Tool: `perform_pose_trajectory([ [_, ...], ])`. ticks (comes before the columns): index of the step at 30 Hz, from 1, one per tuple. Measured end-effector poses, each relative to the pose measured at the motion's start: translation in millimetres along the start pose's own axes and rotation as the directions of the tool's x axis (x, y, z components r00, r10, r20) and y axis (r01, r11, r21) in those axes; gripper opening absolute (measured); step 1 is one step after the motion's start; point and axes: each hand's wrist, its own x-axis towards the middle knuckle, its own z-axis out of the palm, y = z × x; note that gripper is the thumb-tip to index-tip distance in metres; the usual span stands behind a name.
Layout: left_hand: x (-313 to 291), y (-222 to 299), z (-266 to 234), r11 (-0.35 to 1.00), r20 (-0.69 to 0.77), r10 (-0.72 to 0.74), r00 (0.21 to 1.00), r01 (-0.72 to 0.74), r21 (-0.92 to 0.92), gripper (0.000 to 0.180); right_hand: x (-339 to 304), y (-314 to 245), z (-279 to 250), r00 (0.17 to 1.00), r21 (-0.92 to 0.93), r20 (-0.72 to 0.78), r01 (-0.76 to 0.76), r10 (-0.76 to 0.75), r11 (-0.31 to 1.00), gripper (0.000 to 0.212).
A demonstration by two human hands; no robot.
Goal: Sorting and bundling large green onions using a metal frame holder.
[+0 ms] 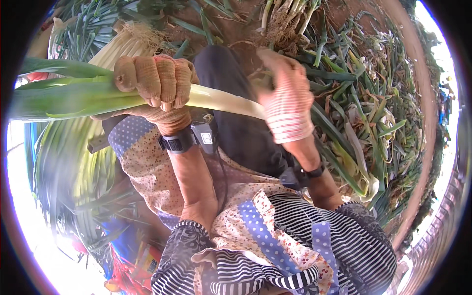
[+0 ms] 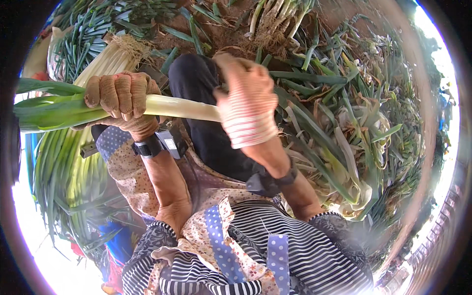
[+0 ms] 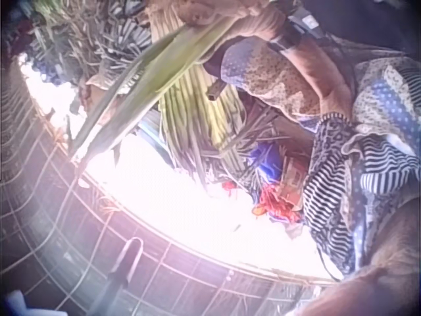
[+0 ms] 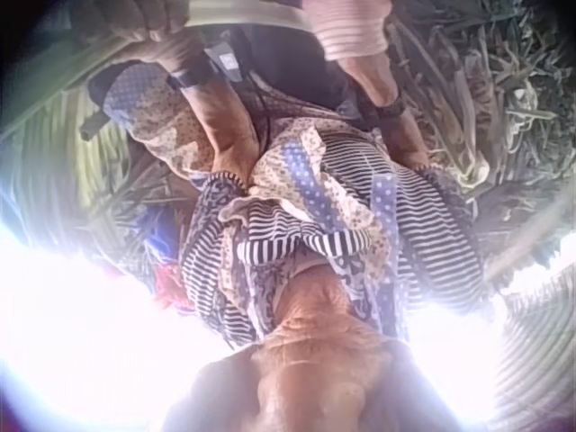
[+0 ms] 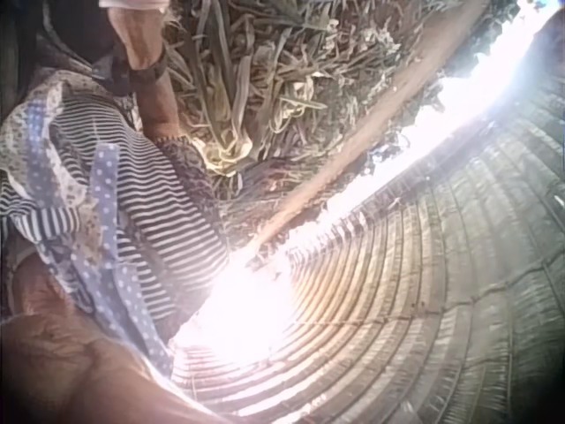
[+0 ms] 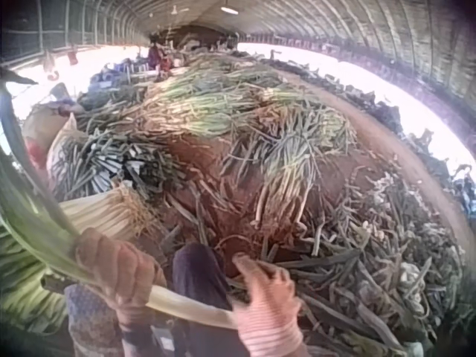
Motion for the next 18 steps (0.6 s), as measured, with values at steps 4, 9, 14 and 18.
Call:
perform_pose_trajectory([
  [4,7.9,-4.9,11.9,0.995,-0.019,-0.024,1.0,0.025,0.1,0.039,17.8,-17.7,23.9,0.992,-0.157,0.121,-0.021,0.041,0.987,0.039],
  [9,4.2,-9.4,4.2,0.996,0.179,-0.041,0.983,0.055,-0.073,0.032,51.9,17.6,64.6,0.962,-0.401,0.259,0.022,0.09,0.916,0.048],
  [14,3.0,-9.2,-1.8,0.995,0.089,-0.052,0.995,0.059,-0.079,0.03,35.2,61.2,56.8,0.968,-0.235,0.147,-0.166,0.204,0.958,0.043],
  [18,-5.7,2.5,-15.8,0.996,-0.126,-0.068,0.99,0.06,-0.069,0.048,2.4,110.6,17.8,0.942,0.048,0.192,-0.288,0.274,0.956,0.039],
])
